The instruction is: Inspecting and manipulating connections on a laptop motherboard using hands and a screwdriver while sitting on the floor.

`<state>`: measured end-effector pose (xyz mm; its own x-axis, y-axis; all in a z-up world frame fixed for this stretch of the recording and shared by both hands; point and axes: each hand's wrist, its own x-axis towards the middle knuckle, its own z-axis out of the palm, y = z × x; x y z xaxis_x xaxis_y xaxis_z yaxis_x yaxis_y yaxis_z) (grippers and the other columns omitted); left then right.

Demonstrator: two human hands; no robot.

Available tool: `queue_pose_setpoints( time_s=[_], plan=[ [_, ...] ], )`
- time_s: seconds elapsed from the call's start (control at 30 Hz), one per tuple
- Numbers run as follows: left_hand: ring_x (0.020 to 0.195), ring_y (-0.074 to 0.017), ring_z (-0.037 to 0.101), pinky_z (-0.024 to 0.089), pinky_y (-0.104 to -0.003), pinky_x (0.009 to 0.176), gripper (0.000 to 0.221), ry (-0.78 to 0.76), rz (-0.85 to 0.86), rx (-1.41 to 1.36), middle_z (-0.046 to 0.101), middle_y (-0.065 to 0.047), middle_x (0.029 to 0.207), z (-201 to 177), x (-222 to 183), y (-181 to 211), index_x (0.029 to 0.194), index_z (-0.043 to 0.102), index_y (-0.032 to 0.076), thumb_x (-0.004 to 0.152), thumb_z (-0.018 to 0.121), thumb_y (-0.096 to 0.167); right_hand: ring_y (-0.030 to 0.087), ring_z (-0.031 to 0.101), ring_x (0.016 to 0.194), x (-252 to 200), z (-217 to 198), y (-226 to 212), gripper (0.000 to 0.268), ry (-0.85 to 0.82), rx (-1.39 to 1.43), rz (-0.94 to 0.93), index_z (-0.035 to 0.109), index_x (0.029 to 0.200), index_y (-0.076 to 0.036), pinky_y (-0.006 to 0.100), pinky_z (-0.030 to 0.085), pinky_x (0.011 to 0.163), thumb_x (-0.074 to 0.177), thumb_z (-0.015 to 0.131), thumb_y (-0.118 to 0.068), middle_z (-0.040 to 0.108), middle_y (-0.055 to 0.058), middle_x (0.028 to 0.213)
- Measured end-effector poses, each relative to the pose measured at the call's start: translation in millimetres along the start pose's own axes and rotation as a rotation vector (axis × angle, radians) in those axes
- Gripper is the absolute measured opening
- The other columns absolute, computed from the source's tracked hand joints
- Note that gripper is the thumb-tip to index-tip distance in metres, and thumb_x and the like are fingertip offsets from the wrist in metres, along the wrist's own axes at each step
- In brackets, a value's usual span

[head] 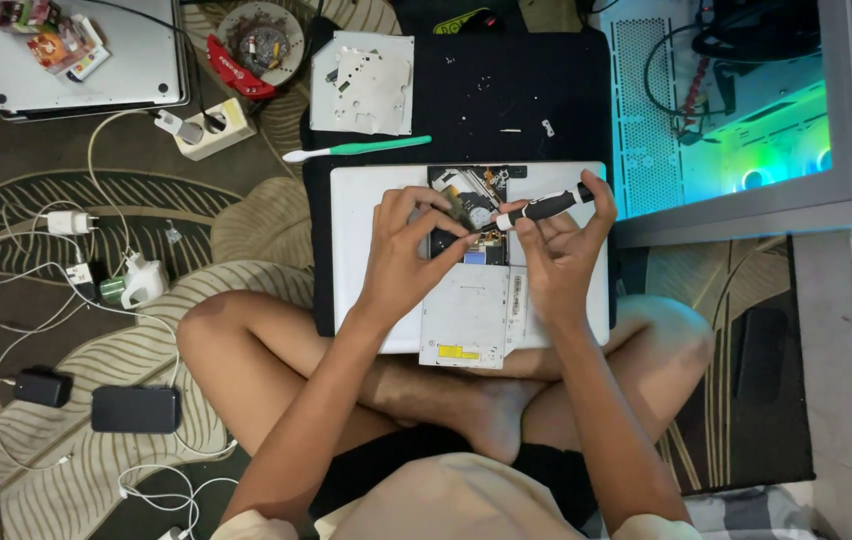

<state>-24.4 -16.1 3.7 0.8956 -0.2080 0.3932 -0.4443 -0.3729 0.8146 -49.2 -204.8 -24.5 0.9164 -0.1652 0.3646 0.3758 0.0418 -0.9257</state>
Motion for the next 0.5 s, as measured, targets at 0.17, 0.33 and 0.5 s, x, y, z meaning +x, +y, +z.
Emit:
queue_pose_setpoints(
  time_s=[0.17, 0.33, 0.5],
  plan=[
    [0.104, -0.0227, 0.051, 0.04, -0.041, 0.094, 0.013, -0.005, 0.0, 0.003, 0.059, 0.0, 0.103, -1.6, -0.4, 1.5, 0.086, 0.073, 0.014, 0.085, 0.085, 0.013, 0.039, 0.074, 0.096, -2.8, 2.5, -0.7, 0.068, -0.018, -0.012, -0.025, 0.015, 0.157, -0.017, 0.049, 0.061, 0.094, 0.107, 0.058, 0.001, 0.07, 0.032, 0.108],
    [0.105, -0.0215, 0.051, 0.04, -0.04, 0.095, 0.012, -0.008, 0.002, 0.001, 0.06, 0.0, 0.103, -1.4, -0.7, 1.6, 0.086, 0.075, 0.015, 0.084, 0.086, 0.014, 0.038, 0.074, 0.106, -3.2, 6.3, -8.3, 0.081, -0.032, -0.039, 0.037, 0.011, 0.159, -0.02, 0.045, 0.062, 0.093, 0.103, 0.064, 0.004, 0.07, 0.03, 0.115],
    [0.105, -0.0229, 0.054, 0.042, -0.042, 0.097, 0.019, -0.01, -0.001, -0.022, 0.06, 0.0, 0.106, -1.3, -1.8, 0.7, 0.094, 0.074, 0.016, 0.082, 0.088, 0.019, 0.037, 0.074, 0.104, -3.9, 2.2, -4.5, 0.086, 0.01, 0.004, 0.096, 0.008, 0.161, -0.023, 0.043, 0.064, 0.089, 0.103, 0.065, 0.005, 0.07, 0.029, 0.117]
  ],
)
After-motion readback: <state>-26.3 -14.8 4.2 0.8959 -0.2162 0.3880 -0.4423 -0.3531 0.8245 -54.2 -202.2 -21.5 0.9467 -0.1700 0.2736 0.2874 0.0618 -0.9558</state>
